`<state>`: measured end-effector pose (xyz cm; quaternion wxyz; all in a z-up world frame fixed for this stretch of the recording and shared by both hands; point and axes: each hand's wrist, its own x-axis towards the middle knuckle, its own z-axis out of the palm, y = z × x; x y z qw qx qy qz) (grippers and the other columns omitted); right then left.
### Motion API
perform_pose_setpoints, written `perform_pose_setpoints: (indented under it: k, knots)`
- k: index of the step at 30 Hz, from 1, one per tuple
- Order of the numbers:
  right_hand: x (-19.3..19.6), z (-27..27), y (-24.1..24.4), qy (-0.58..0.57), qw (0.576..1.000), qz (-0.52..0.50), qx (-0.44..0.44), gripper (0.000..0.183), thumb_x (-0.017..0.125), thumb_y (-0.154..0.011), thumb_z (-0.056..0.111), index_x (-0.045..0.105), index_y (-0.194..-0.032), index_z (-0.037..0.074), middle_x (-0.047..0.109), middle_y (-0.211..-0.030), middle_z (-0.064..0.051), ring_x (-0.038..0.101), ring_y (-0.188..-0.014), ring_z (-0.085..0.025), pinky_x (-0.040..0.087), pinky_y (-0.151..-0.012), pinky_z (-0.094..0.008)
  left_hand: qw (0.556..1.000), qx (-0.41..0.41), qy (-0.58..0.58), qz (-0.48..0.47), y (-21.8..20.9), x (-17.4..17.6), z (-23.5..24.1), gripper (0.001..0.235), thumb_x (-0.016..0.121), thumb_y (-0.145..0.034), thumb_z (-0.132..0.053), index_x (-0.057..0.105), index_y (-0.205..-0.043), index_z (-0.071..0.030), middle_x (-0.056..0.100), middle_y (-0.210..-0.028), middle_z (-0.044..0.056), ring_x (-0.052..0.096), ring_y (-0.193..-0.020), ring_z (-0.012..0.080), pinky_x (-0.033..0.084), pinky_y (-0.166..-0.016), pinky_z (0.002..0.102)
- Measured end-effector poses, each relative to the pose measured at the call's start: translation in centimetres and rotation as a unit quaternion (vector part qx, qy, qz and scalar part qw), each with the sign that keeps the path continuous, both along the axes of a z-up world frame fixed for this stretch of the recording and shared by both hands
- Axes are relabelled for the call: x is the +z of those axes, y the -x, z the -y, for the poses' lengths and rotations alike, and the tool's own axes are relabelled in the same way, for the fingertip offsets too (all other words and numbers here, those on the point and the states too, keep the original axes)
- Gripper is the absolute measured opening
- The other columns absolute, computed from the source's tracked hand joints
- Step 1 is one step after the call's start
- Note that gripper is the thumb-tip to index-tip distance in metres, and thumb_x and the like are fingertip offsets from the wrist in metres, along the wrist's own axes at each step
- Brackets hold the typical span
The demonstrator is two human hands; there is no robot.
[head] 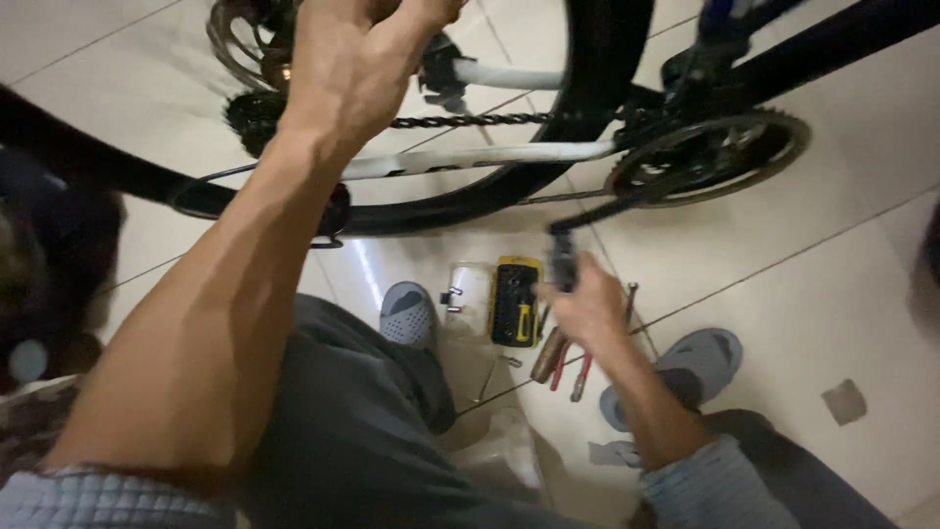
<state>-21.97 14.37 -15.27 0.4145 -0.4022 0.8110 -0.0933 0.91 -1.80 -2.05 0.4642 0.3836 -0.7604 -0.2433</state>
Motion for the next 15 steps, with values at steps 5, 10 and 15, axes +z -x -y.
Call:
perform_pose_setpoints:
  k: [5,10,15]
  knots:
    - [11.3,0.5,-1.4,0.214,0.961,0.175,-0.011,0.031,0.073,-0.083,0.016,0.066,-0.112,0.010,0.072,-0.105,-0.009,0.073,-0.091,-0.023,0.065,-0.081,-0.040,0.993,0.041,-0.112,0.015,0.3,1.2,-0.9,0.046,0.064,-0.108,-0.049,0.054,-0.076,-0.017,0.038,-0.065,-0.007,0.035,-0.064,0.0074,0.026,-0.063,0.030]
    - [13.1,1.0,16.5,0.407,0.878,0.221,-0.117,0.005,0.066,-0.096,0.019,0.065,-0.100,0.022,0.066,-0.099,0.009,0.066,-0.088,-0.008,0.058,-0.084,-0.021,0.990,0.053,-0.120,0.053,0.1,1.3,-1.0,0.061,0.062,-0.112,-0.051,0.038,-0.068,-0.016,0.032,-0.063,-0.006,0.029,-0.063,0.0088,0.022,-0.064,0.030]
    - [5.3,-0.6,29.8,0.325,0.922,-0.094,-0.188,0.033,0.068,-0.095,0.024,0.064,-0.128,0.025,0.066,-0.114,0.005,0.064,-0.096,-0.014,0.051,-0.075,-0.031,0.991,0.040,-0.125,0.039,0.2,1.3,-0.7,0.048,0.061,-0.110,-0.051,0.056,-0.077,-0.016,0.043,-0.067,-0.007,0.040,-0.066,0.0065,0.029,-0.063,0.028]
